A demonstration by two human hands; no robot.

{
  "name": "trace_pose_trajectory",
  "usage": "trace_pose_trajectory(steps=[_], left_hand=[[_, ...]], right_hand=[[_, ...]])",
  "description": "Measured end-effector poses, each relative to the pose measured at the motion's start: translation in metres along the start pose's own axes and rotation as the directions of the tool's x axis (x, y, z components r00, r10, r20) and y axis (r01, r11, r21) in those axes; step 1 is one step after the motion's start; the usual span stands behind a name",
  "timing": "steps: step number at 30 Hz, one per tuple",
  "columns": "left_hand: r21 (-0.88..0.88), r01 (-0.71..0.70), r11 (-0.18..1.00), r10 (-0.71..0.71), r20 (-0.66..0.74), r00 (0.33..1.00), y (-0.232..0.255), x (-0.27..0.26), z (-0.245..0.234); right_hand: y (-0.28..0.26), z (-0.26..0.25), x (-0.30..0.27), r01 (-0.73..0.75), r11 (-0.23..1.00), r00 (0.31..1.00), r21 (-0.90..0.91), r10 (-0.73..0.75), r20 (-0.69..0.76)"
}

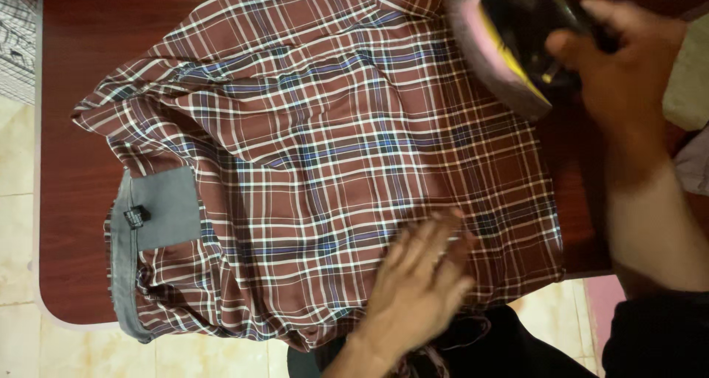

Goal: The person irons a plaid shirt on a wooden table using a handheld electric iron. They smooth the fabric with one hand while moving the iron with the other, focusing on the main body and sleeves. The person also buttons the shirt collar during the process.

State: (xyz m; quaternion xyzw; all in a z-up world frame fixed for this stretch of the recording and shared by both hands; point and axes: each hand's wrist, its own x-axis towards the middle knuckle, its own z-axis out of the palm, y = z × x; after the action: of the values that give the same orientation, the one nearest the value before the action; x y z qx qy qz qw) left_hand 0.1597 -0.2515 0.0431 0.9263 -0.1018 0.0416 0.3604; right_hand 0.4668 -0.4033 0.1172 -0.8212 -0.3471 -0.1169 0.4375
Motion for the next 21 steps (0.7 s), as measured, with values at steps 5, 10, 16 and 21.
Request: trace_pose_trajectory(steps=[5, 10, 16, 21], left_hand=[[0.304, 0.151, 0.941, -0.113, -0.138, 0.984, -0.025, 0.009, 0.001], [0.318, 0.234, 0.919, -0.199, -0.14, 0.97, -0.022, 0.003, 0.003], [0.308, 0.271, 0.912, -0.234, -0.152, 0.96, -0.017, -0.007, 0.0], [0.302, 0.279, 0.911, -0.239, -0.164, 0.957, -0.017, -0.008, 0.001]], right_hand=[[-0.022, -0.005, -0.016, -0.019, 0.999, 0.954, -0.051, 0.033, 0.299], [-0.046, 0.021, -0.012, 0.016, 0.995, 0.918, -0.096, 0.023, 0.395], [-0.046, 0.044, -0.006, -0.079, 0.995, 0.944, -0.064, 0.095, 0.316], [-0.036, 0.048, -0.004, -0.061, 0.997, 0.95, -0.045, 0.072, 0.303]])
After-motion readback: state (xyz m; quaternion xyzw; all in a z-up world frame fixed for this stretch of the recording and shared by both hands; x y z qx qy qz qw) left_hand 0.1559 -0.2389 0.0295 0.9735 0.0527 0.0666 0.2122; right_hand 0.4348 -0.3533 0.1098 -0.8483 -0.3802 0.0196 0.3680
